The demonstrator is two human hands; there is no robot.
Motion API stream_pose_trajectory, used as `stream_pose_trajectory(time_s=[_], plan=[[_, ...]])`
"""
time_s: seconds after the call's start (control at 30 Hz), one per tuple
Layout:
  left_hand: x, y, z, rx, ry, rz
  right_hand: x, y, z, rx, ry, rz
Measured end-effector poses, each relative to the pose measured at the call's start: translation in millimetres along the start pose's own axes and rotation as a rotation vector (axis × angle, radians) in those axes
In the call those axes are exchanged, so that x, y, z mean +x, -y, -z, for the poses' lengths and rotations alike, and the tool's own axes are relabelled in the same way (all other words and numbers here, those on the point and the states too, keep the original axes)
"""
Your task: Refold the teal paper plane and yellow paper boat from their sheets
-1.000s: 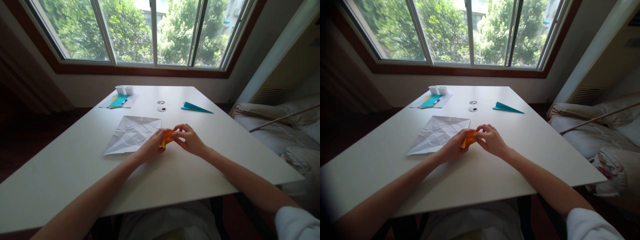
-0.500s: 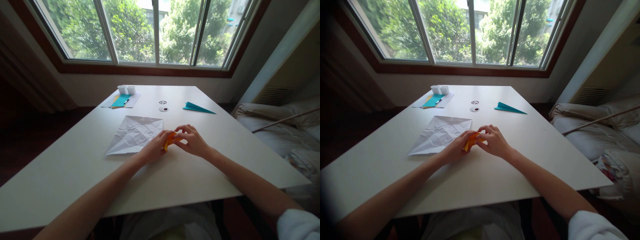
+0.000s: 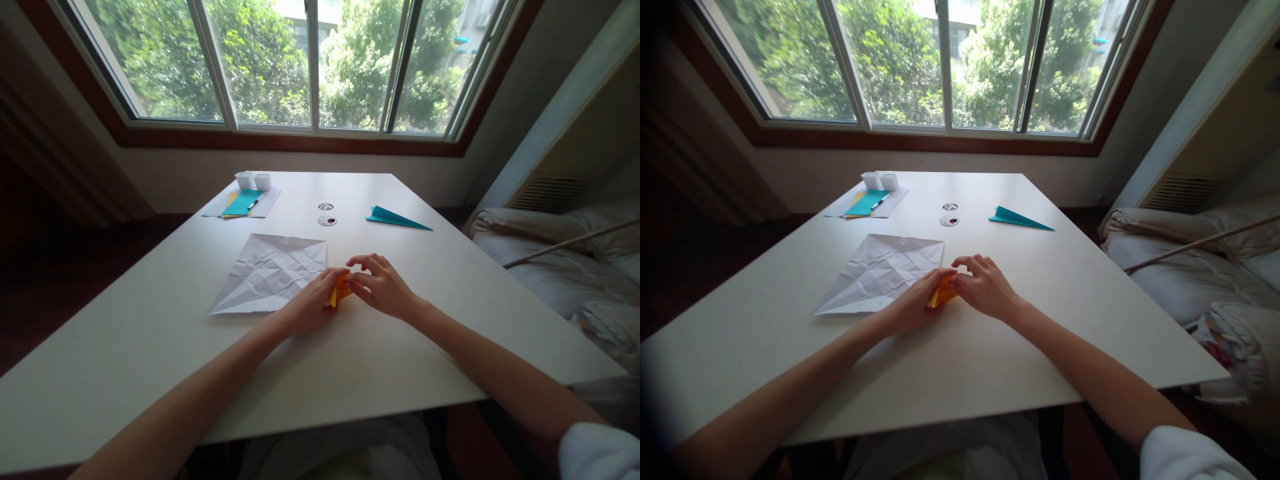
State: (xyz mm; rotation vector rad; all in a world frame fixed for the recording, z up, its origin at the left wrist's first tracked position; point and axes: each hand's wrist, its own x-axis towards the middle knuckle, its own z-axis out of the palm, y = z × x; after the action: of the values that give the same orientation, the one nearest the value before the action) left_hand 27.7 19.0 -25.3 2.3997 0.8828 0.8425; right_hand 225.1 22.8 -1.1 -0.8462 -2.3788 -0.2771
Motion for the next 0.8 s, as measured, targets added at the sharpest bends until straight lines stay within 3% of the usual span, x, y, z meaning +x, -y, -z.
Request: stream_pose_trajectory(time_s=[0.2,0.43,0.57,0.8], plan=[[0.4,-5.3,-0.1,-0.117,-0.062,0.097,-1.0,-0.4,-1.6,-0.068,0.005,0.079],[6.8,-4.3,2.4,-0.673,-0.183,0.233,0.8,0.9,0.9,0.116,-0.02,0.031],[8.3,1.7,0.8,-0.609,-0.256,0.263,-0.6,1.4,-1.7,0.203,-0.018,-0.021],[2.8,2.2,-2.2,-0.504,-0.265,0.3,-4.4,5.6,-6.6,0.211,-0.042,0.008]])
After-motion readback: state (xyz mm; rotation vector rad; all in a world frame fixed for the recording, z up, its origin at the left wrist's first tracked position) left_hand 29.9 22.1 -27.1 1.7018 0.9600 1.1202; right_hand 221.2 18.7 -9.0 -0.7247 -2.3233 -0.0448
